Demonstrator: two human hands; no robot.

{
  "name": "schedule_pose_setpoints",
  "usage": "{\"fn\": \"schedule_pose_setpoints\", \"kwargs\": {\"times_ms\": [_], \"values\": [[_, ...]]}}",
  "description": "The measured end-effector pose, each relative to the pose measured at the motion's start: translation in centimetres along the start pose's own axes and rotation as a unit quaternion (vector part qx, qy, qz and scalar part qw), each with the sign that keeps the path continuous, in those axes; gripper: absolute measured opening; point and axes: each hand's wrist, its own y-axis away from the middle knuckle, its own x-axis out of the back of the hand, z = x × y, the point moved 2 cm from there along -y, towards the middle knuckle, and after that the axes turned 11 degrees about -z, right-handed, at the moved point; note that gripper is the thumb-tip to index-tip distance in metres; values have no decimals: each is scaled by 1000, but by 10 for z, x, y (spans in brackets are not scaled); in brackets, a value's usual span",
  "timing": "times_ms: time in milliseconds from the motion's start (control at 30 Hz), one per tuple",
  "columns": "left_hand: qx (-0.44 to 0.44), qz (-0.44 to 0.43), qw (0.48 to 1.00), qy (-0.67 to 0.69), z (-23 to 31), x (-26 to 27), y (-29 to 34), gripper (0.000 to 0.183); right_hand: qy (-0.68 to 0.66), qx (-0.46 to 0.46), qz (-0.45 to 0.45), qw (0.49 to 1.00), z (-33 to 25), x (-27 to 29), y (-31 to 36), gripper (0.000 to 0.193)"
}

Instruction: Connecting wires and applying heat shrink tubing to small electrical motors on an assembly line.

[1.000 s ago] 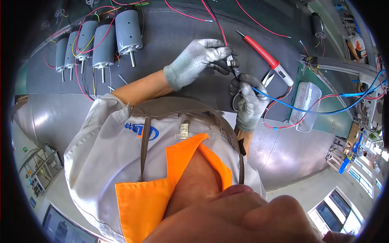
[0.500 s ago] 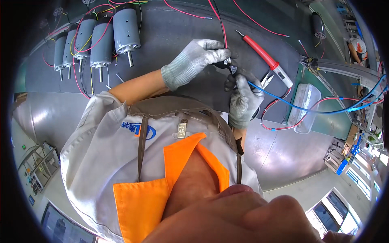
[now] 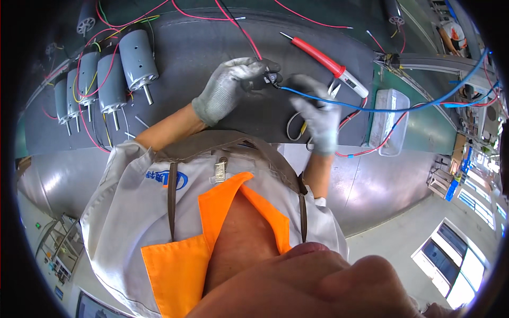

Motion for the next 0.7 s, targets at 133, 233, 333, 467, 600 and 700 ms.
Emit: {"fn": "schedule_pose_setpoints", "kwargs": {"times_ms": [133,233,333,467,600,700], "values": [[-25,-2,999,-32,7,3,0,40,614,49,58,785,27,102,-13,58],[-6,-40,998,-41,12,2,7,39,509,-28,-78,856,69,139,-36,53],[-41,-25,997,-52,18,4,12,34,418,75,-91,901,76,138,-75,51],[2,7,995,-96,17,14,10,35,65,-37,-95,993,63,114,-152,53],[-9,2,995,-98,10,24,7,30,10,-5,-164,986,56,80,-225,51],[-61,-32,990,-121,8,26,4,36,134,-82,-172,972,62,57,-252,47]]}}
